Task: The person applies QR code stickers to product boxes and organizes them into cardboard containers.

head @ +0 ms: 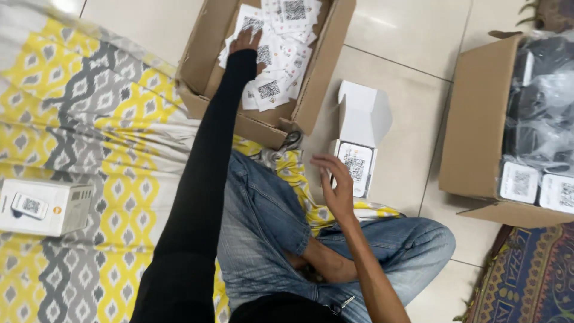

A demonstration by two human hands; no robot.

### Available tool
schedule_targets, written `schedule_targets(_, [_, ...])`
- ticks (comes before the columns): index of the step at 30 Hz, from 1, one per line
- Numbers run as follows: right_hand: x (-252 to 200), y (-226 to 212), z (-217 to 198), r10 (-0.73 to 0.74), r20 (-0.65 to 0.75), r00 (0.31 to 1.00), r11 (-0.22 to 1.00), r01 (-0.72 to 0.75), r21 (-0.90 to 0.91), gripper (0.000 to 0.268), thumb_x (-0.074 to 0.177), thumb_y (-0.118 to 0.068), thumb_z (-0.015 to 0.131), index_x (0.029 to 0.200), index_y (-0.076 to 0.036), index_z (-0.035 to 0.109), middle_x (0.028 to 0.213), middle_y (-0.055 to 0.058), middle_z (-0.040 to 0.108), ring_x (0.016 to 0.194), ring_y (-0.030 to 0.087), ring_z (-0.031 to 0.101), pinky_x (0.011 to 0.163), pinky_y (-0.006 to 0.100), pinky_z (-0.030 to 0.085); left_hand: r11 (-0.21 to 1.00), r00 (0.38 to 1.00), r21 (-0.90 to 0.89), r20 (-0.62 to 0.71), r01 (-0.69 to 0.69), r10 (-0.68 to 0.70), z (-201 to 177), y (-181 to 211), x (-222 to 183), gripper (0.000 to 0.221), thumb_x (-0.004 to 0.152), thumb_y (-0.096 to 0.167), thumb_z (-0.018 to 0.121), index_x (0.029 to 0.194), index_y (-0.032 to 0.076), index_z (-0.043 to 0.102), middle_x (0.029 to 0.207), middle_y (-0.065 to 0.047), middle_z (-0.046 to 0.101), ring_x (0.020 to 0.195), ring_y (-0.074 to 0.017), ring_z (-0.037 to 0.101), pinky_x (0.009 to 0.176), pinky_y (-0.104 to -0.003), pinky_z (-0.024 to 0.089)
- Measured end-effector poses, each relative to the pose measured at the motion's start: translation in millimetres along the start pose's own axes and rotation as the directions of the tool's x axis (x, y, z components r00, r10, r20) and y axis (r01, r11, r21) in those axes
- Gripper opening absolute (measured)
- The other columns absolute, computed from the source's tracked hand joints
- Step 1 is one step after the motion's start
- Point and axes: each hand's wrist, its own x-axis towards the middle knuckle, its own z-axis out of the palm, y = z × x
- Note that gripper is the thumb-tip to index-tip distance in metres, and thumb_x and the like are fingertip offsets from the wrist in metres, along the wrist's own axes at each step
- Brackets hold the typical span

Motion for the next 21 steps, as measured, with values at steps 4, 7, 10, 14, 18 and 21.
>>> schedule_targets(4, [-69.2,17.9,-23.8,0.145,-0.018,0.989,0.988,-0.144,0.048,0.022,0.100,-0.004,0.055,0.113,-0.002,0.072,0.117,0.012,0.073,0.115,0.027,0.069,0.101,0.036,0.050,0.979,0.977,0.088,0.092,0.182,-0.190,54.3,-34.3,7.7,0.108,0.062,0.053,0.094,0.147,0.007,0.045,0.140,-0.022,0.051,0.131,-0.0406,0.046,0.110,-0.069,0.025])
schedule_targets(7, [-120.3,51.0,-21.3,0.437,-0.029,0.899,0.892,-0.429,0.145,0.024,0.097,-0.007,0.055,0.111,-0.003,0.074,0.111,0.011,0.074,0.096,0.024,0.072,0.087,0.033,0.055,0.918,0.892,0.264,0.266,0.297,-0.366,-5.5,10.1,-12.5,0.120,0.045,0.065,0.095,0.139,0.005,0.048,0.125,-0.022,0.059,0.120,-0.0407,0.055,0.101,-0.057,0.040])
schedule_targets(10, [-130.9,60.6,-16.3,0.276,0.001,0.961,0.956,-0.274,0.102,0.023,0.098,-0.007,0.057,0.111,-0.002,0.074,0.109,0.012,0.074,0.101,0.022,0.072,0.092,0.032,0.054,0.913,0.865,0.247,0.313,0.324,-0.392,-43.9,42.0,-42.2,0.100,0.060,0.059,0.093,0.133,0.003,0.053,0.115,-0.018,0.066,0.114,-0.0364,0.061,0.102,-0.056,0.041])
schedule_targets(14, [-112.8,42.0,-20.8,0.184,-0.035,0.982,0.976,-0.179,0.123,0.023,0.100,-0.009,0.058,0.115,-0.003,0.074,0.112,0.010,0.075,0.103,0.018,0.071,0.091,0.030,0.053,0.995,0.949,-0.071,-0.303,0.071,-0.090,-142.0,146.5,-88.9,0.023,0.098,0.017,0.066,0.119,0.007,0.063,0.109,-0.014,0.066,0.106,-0.0320,0.064,0.092,-0.044,0.049])
schedule_targets(18, [-97.8,61.2,-26.6,0.390,0.009,0.921,0.844,-0.361,0.396,0.028,0.096,-0.015,0.068,0.121,-0.003,0.071,0.109,0.007,0.070,0.090,0.012,0.061,0.076,0.026,0.050,0.566,0.894,-0.727,0.151,0.389,-0.421,-103.4,232.7,-180.3,0.023,0.100,0.015,0.066,0.112,-0.003,0.073,0.086,-0.011,0.070,0.071,-0.0156,0.060,0.063,-0.031,0.047])
schedule_targets(21, [-120.3,94.5,-28.2,0.515,0.080,0.853,0.775,-0.504,0.382,0.031,0.092,-0.019,0.075,0.115,0.001,0.073,0.094,0.005,0.074,0.077,0.009,0.065,0.067,0.025,0.053,0.311,0.801,-0.741,0.577,0.595,-0.158,-62.3,293.0,-260.8,0.029,0.097,0.023,0.071,0.110,-0.003,0.073,0.087,-0.005,0.073,0.077,-0.0076,0.063,0.067,-0.026,0.050])
